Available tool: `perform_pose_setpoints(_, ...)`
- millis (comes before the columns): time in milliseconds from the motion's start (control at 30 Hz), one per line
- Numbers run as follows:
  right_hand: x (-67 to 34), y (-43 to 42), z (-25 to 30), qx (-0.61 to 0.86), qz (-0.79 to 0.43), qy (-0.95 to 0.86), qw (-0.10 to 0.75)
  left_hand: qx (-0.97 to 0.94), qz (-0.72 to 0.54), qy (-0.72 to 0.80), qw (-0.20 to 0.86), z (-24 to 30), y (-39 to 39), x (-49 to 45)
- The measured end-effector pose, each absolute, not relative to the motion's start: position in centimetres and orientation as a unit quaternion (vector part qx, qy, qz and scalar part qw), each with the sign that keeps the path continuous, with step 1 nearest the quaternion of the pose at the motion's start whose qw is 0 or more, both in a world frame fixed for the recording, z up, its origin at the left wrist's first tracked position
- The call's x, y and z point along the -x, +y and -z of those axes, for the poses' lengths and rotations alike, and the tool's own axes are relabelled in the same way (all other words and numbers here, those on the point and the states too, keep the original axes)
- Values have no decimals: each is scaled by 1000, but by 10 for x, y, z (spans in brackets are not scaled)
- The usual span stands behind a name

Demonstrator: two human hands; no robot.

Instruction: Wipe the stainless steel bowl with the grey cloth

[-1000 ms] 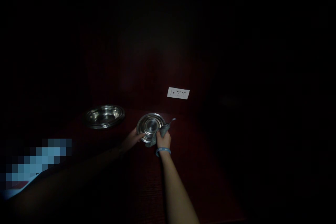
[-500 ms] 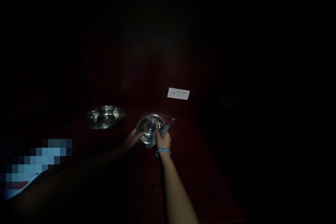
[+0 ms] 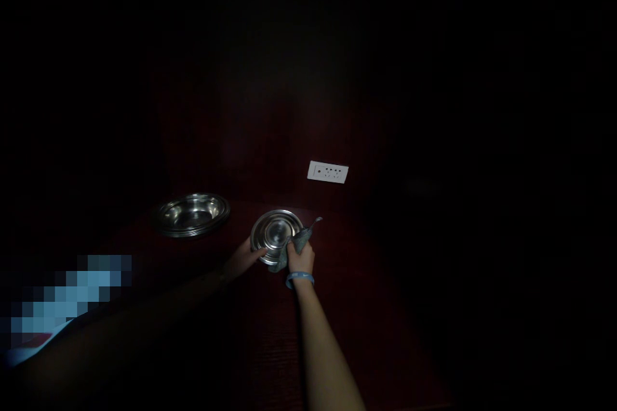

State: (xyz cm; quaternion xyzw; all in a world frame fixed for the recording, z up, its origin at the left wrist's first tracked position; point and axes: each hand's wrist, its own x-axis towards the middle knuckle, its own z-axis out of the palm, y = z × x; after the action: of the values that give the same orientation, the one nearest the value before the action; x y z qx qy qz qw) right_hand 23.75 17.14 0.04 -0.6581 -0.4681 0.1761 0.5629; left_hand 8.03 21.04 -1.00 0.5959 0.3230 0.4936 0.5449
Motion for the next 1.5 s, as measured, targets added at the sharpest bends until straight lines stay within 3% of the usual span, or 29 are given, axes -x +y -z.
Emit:
perform_pose_setpoints(467,-237,171,-1,659,-179,-462,565,-573,-471,358,567,-1,203,-80)
perform_pose_setpoints(1033,-236,172,0,656,-186,-455,574,-641,-463,295,536,13,211,-79)
perform_pose_setpoints(1500,-239,169,-2,670,-149,-460,563,-609,-457,352,544,2,206,-79)
